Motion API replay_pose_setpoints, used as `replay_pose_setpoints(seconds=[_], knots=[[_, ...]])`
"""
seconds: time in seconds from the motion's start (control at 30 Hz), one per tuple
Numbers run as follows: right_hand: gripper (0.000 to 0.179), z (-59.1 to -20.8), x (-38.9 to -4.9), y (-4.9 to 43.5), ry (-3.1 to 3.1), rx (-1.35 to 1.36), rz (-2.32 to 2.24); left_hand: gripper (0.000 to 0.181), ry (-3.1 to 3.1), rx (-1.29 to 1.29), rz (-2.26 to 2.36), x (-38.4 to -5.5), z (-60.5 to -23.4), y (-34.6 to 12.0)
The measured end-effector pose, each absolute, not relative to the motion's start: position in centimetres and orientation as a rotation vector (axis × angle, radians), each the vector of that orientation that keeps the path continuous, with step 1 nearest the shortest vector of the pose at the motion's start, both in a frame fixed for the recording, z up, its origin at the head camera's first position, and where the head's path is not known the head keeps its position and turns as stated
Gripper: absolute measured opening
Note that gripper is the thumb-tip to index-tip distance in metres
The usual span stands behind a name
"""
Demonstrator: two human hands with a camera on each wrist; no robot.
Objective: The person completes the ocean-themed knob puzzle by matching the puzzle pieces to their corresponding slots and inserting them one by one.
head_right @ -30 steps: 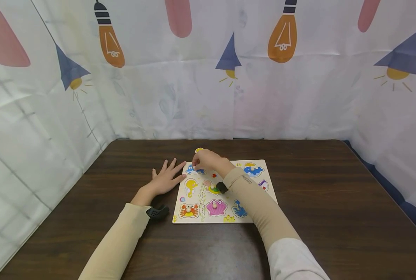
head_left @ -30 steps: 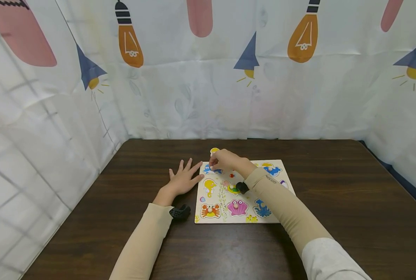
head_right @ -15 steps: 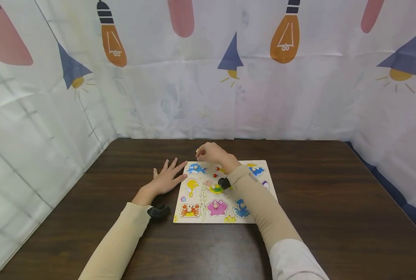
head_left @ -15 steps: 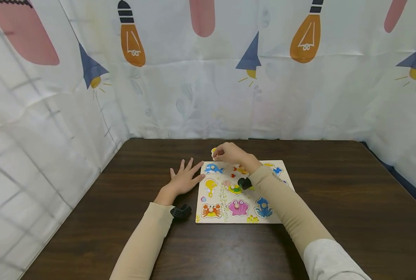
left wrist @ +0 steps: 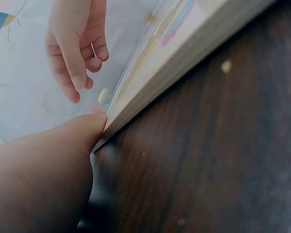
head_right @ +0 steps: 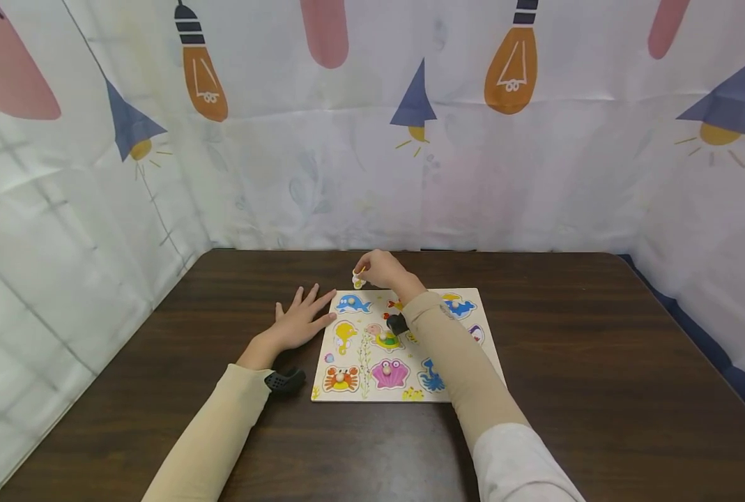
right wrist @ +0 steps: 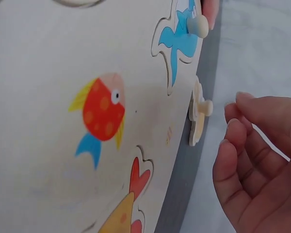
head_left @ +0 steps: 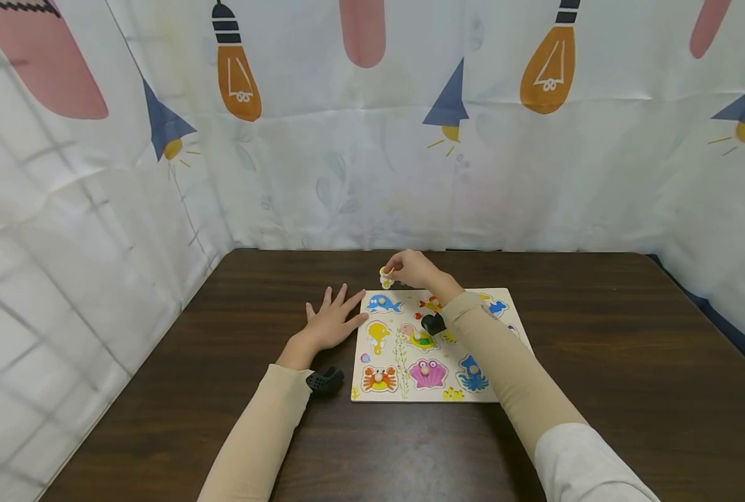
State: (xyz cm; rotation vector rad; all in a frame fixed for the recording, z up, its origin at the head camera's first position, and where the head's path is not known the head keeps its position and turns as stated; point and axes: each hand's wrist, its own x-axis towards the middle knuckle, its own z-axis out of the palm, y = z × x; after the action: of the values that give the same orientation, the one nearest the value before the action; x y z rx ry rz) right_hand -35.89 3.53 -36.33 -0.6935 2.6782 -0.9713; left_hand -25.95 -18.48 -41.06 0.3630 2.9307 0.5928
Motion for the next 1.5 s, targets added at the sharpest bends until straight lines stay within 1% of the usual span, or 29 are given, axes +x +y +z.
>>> replay_pose_setpoints(seconds=[0.27, 0.73, 1.0, 1.5], knots=[[0.02, -36.7, -36.4, 2.7, 2.729, -0.62, -0.925, 0.066, 2.929, 0.375, 0.588, -25.9, -41.1, -18.4], [0.025, -37.5, -37.2, 1.7, 2.754, -0.547, -0.818, 0.066, 2.936, 0.357, 0.588, -25.9, -41.2, -18.2], [0.022, -37.6, -37.5, 1.3, 2.799, -0.531, -0.791, 0.067, 2.939, 0.359, 0.579, -26.1, -41.2, -18.3], [0.019, -37.4, -37.7, 0.6, 2.861, -0.534, -0.599, 0.066, 2.926, 0.369, 0.596, -26.1, -41.3, -18.5]])
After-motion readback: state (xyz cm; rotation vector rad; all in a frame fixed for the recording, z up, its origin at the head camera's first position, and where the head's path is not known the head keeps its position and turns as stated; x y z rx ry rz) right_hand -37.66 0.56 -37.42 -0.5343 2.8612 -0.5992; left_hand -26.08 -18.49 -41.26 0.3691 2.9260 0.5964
